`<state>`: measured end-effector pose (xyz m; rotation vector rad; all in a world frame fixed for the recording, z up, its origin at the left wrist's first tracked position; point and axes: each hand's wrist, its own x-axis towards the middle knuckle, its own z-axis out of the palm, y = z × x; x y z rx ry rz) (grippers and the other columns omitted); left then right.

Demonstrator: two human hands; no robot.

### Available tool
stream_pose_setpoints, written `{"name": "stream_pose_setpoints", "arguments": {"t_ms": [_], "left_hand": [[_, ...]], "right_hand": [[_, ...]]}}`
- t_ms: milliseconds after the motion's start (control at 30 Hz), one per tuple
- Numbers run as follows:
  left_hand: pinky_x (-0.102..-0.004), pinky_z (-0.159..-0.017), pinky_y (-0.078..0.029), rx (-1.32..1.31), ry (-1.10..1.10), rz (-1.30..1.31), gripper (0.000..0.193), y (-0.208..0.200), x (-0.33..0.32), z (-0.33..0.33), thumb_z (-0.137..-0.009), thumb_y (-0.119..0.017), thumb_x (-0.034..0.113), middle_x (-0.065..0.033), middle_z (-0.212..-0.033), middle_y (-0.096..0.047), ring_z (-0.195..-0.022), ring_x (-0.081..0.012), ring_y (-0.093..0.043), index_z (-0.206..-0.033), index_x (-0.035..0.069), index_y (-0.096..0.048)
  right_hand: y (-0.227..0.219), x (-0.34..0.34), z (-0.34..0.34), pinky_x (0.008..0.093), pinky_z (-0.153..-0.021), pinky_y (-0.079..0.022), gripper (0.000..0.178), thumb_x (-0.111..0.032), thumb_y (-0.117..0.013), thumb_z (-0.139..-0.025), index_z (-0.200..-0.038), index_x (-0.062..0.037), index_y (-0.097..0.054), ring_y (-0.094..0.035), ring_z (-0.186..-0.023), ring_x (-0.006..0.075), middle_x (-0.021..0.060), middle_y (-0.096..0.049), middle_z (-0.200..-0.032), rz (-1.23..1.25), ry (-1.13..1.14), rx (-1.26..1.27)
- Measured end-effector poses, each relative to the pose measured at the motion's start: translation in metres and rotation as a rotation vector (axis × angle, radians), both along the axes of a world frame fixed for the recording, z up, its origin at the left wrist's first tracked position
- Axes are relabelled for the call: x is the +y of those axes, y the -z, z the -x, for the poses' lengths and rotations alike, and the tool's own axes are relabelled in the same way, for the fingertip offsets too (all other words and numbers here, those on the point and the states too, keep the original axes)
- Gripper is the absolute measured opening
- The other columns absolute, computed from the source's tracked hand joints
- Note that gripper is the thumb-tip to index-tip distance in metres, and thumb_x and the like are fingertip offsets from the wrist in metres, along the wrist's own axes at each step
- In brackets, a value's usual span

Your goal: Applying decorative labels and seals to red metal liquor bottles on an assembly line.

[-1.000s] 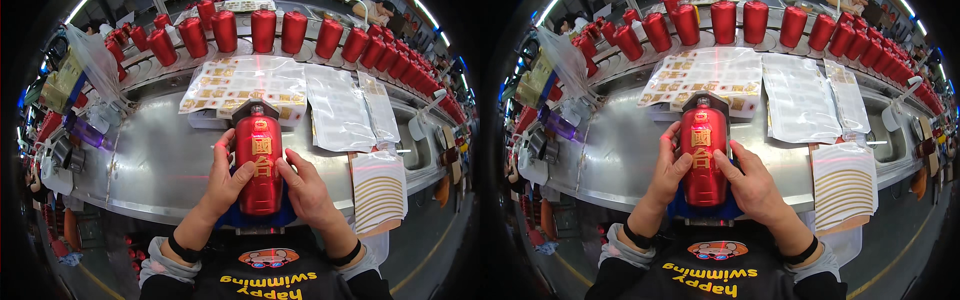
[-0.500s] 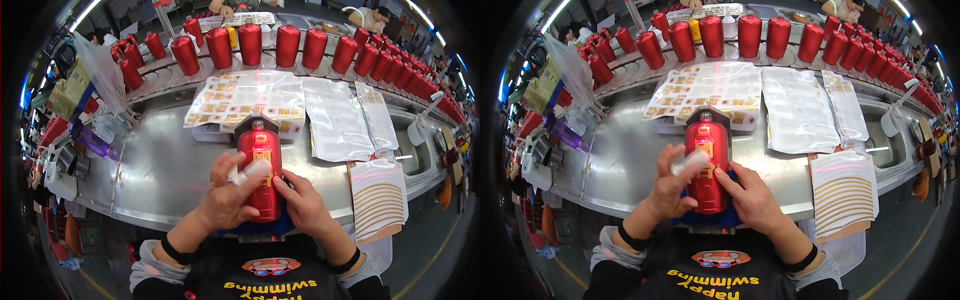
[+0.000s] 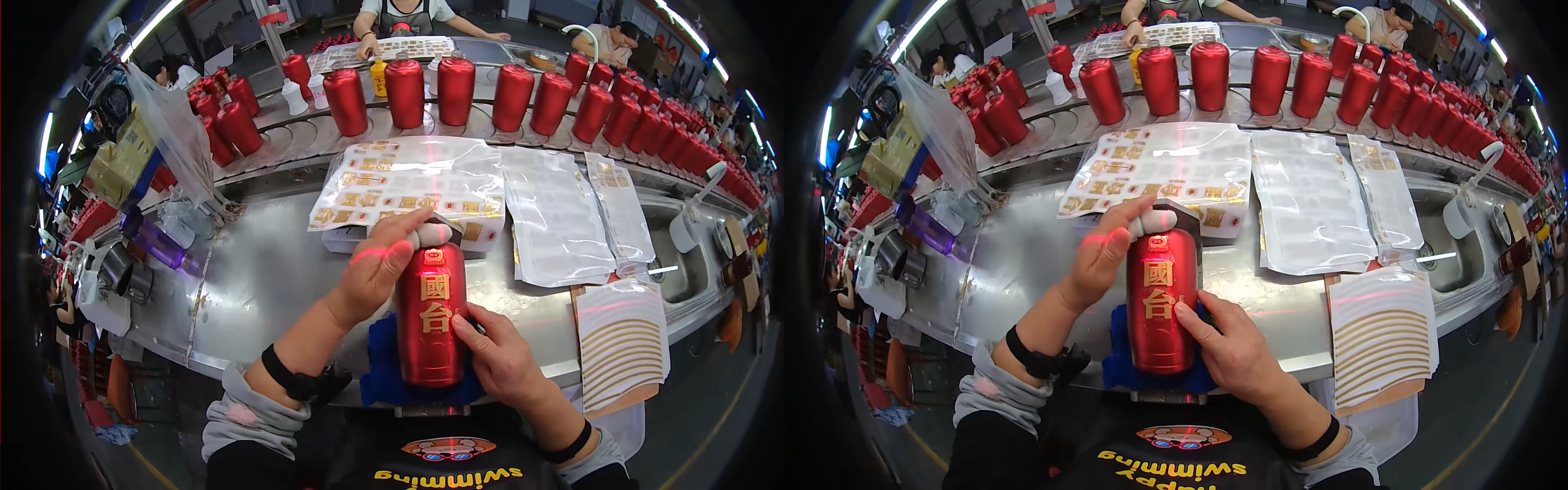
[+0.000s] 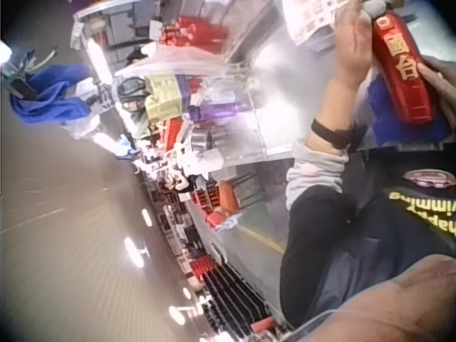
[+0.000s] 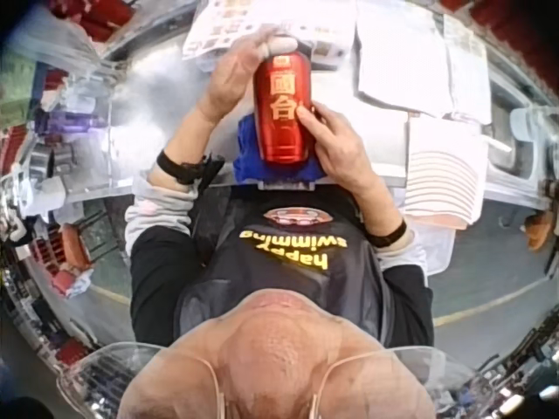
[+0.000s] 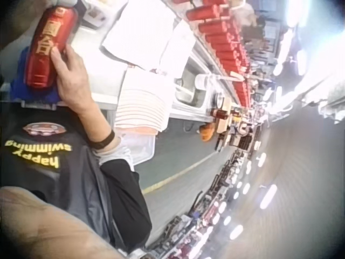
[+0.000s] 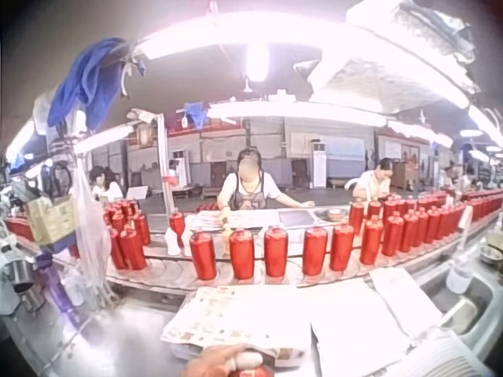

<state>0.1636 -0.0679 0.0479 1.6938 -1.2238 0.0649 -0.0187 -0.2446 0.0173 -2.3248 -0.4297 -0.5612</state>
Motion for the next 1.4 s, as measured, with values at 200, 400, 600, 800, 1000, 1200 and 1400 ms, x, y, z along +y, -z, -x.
{"name": "stream_pose_setpoints", "arguments": {"t_ms": [200, 400, 600, 800, 1000, 1200, 1400], "left_hand": [[-0.0384, -0.108, -0.032, -0.032, -0.009, 0.042, 0.051, 0.001, 0.000, -0.001, -0.102, -0.042, 0.034, -0.0170, -0.126, -0.061, -0.122, -0.0308, -0.049, -0.135, -0.005, -0.049], [-0.0300, -0.102, -0.039, 0.754, 0.092, 0.178, 0.037, 0.005, -0.007, 0.005, -0.097, -0.050, 0.013, -0.0112, -0.124, -0.059, -0.116, -0.0162, -0.053, -0.132, -0.001, -0.046], [-0.0251, -0.094, -0.042, 0.583, -0.054, 0.037, 0.025, 0.004, -0.017, 0.004, -0.092, -0.059, 0.009, -0.0037, -0.108, -0.058, -0.103, -0.0107, -0.053, -0.116, 0.005, -0.053], [-0.0253, -0.093, -0.042, 0.557, -0.149, -0.013, 0.023, 0.003, -0.022, 0.007, -0.092, -0.058, 0.010, -0.0040, -0.108, -0.058, -0.103, -0.0108, -0.053, -0.114, 0.005, -0.053], [-0.0295, -0.100, -0.040, 0.732, 0.025, 0.147, 0.029, 0.002, -0.012, 0.009, -0.091, -0.057, 0.009, -0.0069, -0.116, -0.058, -0.110, -0.0143, -0.053, -0.119, 0.004, -0.050], [-0.0296, -0.101, -0.039, 0.704, 0.009, 0.138, 0.032, 0.002, -0.016, 0.011, -0.090, -0.058, 0.009, -0.0072, -0.116, -0.056, -0.111, -0.0147, -0.051, -0.120, 0.004, -0.049], [-0.0285, -0.100, -0.040, 0.704, -0.034, 0.121, 0.034, 0.002, -0.018, 0.015, -0.089, -0.060, 0.009, -0.0069, -0.113, -0.053, -0.109, -0.0144, -0.051, -0.121, 0.004, -0.049]], "right_hand": [[0.000, 0.000, -0.001, 0.0446, -0.093, -0.049, 0.067, 0.010, -0.059, -0.070, -0.134, -0.0093, -0.055, -0.058, -0.107, 0.0419, 0.0287, -0.053, -0.124, -0.006, 0.004, 0.007], [-0.002, -0.001, -0.001, 0.0446, -0.093, -0.049, 0.068, 0.010, -0.060, -0.069, -0.135, -0.0098, -0.055, -0.058, -0.107, 0.0416, 0.0287, -0.053, -0.123, -0.007, -0.006, 0.007], [-0.003, -0.001, 0.001, 0.0446, -0.093, -0.049, 0.070, 0.010, -0.061, -0.068, -0.135, -0.0106, -0.055, -0.058, -0.108, 0.0420, 0.0285, -0.053, -0.124, -0.015, -0.002, 0.018], [-0.011, -0.012, 0.000, 0.0412, -0.088, -0.052, 0.052, 0.007, -0.061, -0.077, -0.128, -0.0029, -0.055, -0.063, -0.099, 0.0356, 0.0256, -0.059, -0.114, -0.134, 0.046, 0.067], [-0.059, -0.043, -0.039, 0.0243, -0.066, -0.049, 0.016, -0.008, -0.065, -0.088, -0.100, -0.0011, -0.057, -0.059, -0.077, 0.0073, 0.0051, -0.064, -0.084, -0.520, 0.171, 0.263], [-0.057, -0.046, -0.094, 0.0250, -0.076, -0.048, 0.017, -0.014, -0.068, -0.086, -0.098, -0.0030, -0.064, -0.059, -0.083, 0.0107, 0.0029, -0.064, -0.087, -0.670, 0.112, 0.422], [-0.053, -0.048, -0.099, 0.0236, -0.075, -0.048, 0.016, -0.014, -0.068, -0.087, -0.098, -0.0042, -0.064, -0.058, -0.083, 0.0082, 0.0017, -0.064, -0.089, -0.862, -0.058, 0.571]]}}
